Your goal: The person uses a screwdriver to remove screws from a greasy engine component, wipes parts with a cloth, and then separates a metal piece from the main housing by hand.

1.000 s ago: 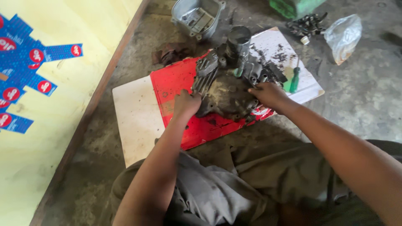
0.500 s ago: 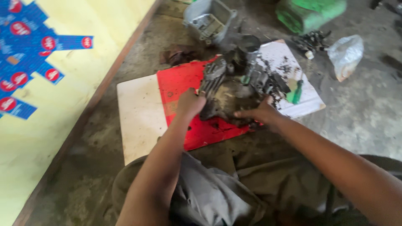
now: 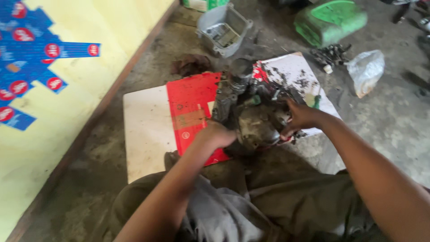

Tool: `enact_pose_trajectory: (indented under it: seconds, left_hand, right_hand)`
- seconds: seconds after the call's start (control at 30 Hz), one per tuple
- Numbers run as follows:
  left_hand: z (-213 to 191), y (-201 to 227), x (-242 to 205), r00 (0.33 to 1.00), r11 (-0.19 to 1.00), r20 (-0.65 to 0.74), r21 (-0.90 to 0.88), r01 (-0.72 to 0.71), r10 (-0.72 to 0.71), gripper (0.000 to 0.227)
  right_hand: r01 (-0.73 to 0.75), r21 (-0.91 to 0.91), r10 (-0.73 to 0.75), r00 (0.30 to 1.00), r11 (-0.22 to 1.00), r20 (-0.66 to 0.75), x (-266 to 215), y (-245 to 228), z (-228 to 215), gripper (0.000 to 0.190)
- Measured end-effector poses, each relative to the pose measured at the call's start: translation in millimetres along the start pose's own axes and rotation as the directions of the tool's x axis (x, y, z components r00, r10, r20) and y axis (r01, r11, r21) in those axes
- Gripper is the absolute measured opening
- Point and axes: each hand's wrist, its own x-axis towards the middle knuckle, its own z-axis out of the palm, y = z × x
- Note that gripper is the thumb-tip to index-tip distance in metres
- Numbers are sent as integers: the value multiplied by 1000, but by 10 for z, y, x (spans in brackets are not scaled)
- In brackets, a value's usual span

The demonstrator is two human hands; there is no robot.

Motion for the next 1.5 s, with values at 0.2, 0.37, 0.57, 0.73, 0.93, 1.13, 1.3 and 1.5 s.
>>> enact_pose_trajectory:
  seconds: [0.2,0.37,0.57,0.73,0.93,1.13,1.3,1.5]
  left_hand:
    - [-964,-11,-833,1000,982,-11,187,-4,7,68]
    - [-1303,-67,-952,977,978,-198,202,-41,82,63]
    - [-1292,-176,-983,983,978,-145,192,-80,108,60]
    - [-1259,-152,-960,980,979,-153,179,-100,128,64]
    - [-1286,-202,-955,983,970,-123,217,-106,135,66]
    - [-1263,-238,-869,986,967,-65,216,-136,153,68]
    - [-1303,-388,-451,992,985,-95,159,-71,87,60]
    - [-1410,-678,932,852,993,-523,-95,-75,15,49]
  right_hand:
    - [-217,-3,190,862,976,-470,312,670,-216,59]
    - [-392,-344,164,828,853,-536,192,639,40,39]
    - [-404,-311,134,768,860,-627,382,611,166,44]
    - [-463,-25,344,692,886,-635,560,921,87,43]
    - [-227,-148,87,774,962,-627,164,399,-668,22]
    - [255,805,168,902,536,-397,-438,-119,-1201,17]
    - [-63,521,335,829,851,-447,-60,317,-767,16]
    - [96,758,328,861,646,-389,11,410,-916,23]
